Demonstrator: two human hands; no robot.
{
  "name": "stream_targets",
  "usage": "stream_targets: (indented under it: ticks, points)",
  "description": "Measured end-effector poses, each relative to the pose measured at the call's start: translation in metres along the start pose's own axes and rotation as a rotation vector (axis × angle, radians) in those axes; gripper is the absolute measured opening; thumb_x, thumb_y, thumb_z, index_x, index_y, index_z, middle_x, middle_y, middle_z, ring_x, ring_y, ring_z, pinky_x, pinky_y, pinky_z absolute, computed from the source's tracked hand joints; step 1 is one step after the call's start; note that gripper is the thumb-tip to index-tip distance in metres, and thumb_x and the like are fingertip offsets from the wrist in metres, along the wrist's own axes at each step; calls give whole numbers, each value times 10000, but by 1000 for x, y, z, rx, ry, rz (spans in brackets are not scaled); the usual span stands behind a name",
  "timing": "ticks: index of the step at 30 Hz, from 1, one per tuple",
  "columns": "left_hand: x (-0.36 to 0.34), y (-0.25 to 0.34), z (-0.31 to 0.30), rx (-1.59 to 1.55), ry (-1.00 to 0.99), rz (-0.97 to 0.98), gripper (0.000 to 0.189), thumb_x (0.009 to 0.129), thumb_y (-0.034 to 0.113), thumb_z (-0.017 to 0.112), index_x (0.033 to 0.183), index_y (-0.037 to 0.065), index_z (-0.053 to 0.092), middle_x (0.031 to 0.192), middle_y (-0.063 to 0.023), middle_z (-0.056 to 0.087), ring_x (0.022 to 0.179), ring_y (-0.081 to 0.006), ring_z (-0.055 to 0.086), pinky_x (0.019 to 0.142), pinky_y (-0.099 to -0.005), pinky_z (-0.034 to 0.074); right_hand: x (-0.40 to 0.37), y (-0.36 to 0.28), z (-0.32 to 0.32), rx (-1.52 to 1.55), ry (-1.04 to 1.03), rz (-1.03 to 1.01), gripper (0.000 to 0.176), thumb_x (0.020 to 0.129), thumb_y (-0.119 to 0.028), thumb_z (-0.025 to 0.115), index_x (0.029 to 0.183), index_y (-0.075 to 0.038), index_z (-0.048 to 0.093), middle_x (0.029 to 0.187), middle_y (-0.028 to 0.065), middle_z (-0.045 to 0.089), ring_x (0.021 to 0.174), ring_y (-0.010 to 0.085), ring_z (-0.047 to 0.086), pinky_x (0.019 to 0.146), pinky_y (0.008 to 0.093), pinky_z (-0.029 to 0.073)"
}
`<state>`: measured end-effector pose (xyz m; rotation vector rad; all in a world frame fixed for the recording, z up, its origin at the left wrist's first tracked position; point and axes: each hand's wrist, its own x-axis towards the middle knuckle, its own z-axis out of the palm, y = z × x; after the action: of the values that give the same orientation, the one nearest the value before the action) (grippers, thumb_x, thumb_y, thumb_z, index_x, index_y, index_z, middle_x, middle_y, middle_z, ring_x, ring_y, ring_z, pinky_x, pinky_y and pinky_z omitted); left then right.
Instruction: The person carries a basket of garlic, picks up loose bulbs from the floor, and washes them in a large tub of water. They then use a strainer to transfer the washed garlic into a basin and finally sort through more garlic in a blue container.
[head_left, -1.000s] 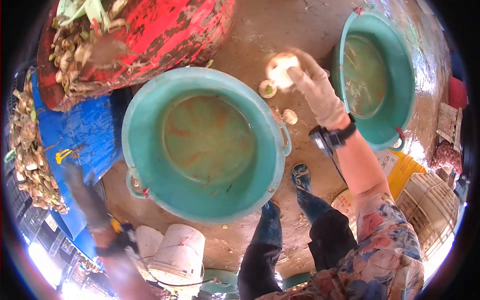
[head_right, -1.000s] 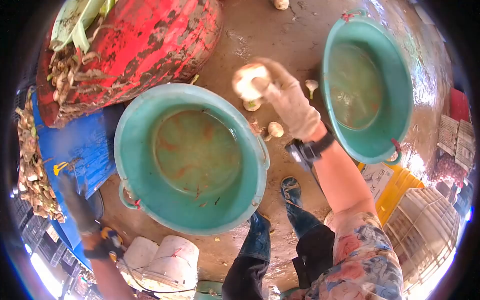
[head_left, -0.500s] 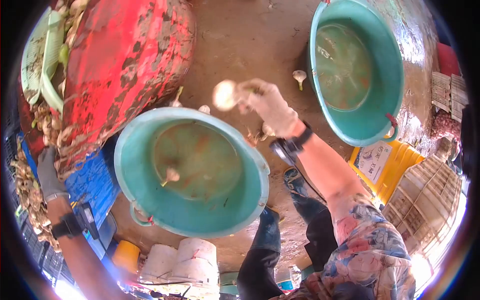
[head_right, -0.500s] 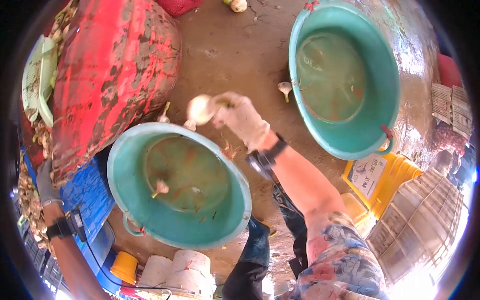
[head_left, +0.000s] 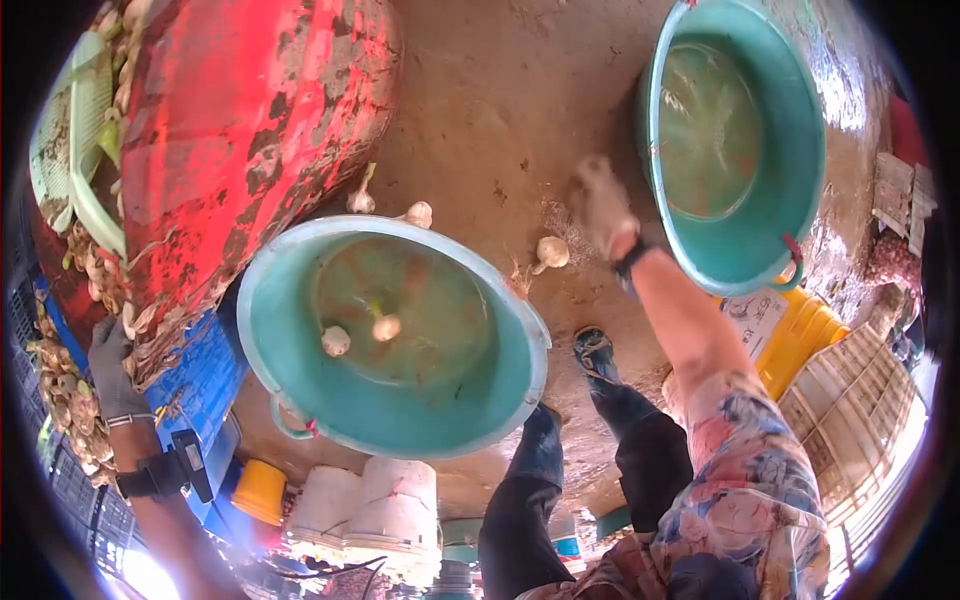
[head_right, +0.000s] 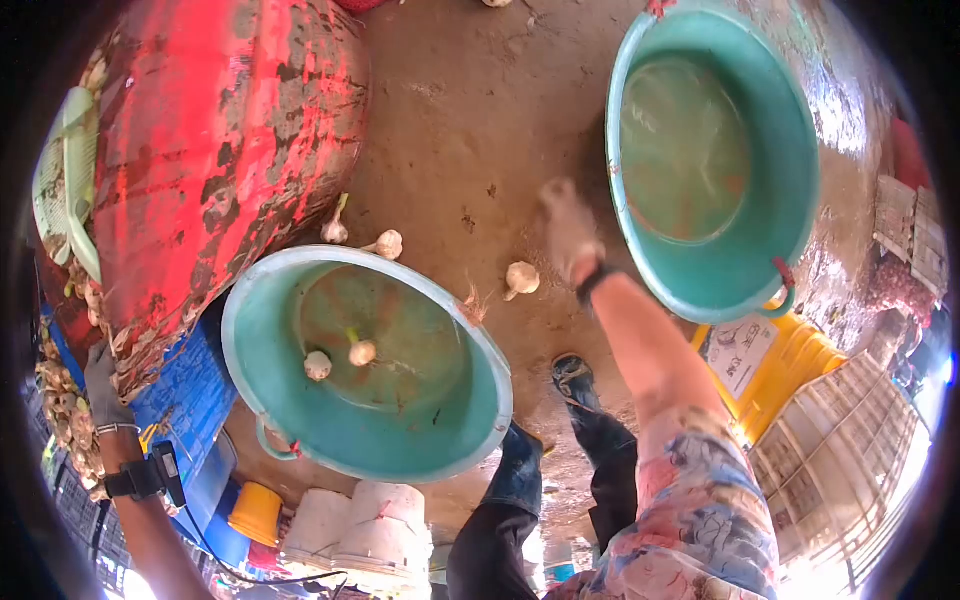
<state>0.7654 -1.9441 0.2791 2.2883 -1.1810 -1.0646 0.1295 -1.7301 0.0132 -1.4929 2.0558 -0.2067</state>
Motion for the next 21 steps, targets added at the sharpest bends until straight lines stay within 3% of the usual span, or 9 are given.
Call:
stream_targets:
  ticks: [3,7,9,10,12,15,17,19,21]
  points:
    - [-22,20,21,-22,79,58,184,856,121,631,1001,10,613,863,-38,616,752,-119,567,654,-230,447,-59,-35,-3,-324,-400,-173,564,778,-304,688,1283,-147,495,1415,131,326,1229,398,377,986,528,372]
    - [-5,-3,15,243,172,210,226,810,157,690,946,-18,644,850,-49,633,774,-123,537,704,-272,442,-42,-16,66,-336,-605,-17,534,712,-318,738,1201,-200,556,1310,122,427,1203,340,441,883,475,469]
    - [-15,9,24,311,155,161,271,798,181,696,975,-18,646,897,-81,661,810,-142,572,743,-277,452,-41,-5,76,-393,-490,-270,450,696,-266,762,1107,-200,589,1225,107,482,1141,285,519,816,429,504]
    - [-28,21,40,386,189,160,299,797,217,690,990,-8,648,920,-100,671,828,-167,593,763,-293,456,-42,-17,61,-399,-493,-287,450,696,-266,762,1107,-200,589,1225,107,482,1141,285,519,816,429,504]
    - [-46,38,58,574,251,152,378,805,347,640,1032,45,654,999,-151,681,904,-279,638,806,-348,466,-40,-66,-14,39,-224,225,444,699,-299,778,1076,-164,586,1184,105,509,1067,300,569,832,431,496]
    - [-91,90,92,942,311,82,380,818,408,503,993,103,649,1053,-109,640,1028,-298,578,928,-562,311,-47,-145,-102,171,-31,192,544,700,-361,787,1148,-146,567,1211,127,512,989,347,592,872,454,474]
    - [-84,83,98,982,365,-16,381,804,391,530,1048,119,638,1107,-126,613,1062,-264,555,997,-522,279,-63,-174,-140,483,-460,-104,659,671,-389,815,1194,-96,542,1232,170,503,992,352,584,901,457,460]
    - [-80,80,100,857,461,-116,384,810,366,545,1094,118,616,1148,-127,597,1129,-320,504,1030,-496,260,-70,-234,-209,56,-731,-415,668,666,-343,831,1197,-65,537,1173,173,552,972,310,598,890,435,472]
    - [-99,117,96,857,344,-193,403,820,378,536,1121,122,614,1181,-109,582,1181,-330,447,1067,-493,213,-52,-306,-252,388,-648,-290,508,788,-249,742,1187,-18,531,1032,98,623,959,196,604,842,340,493]
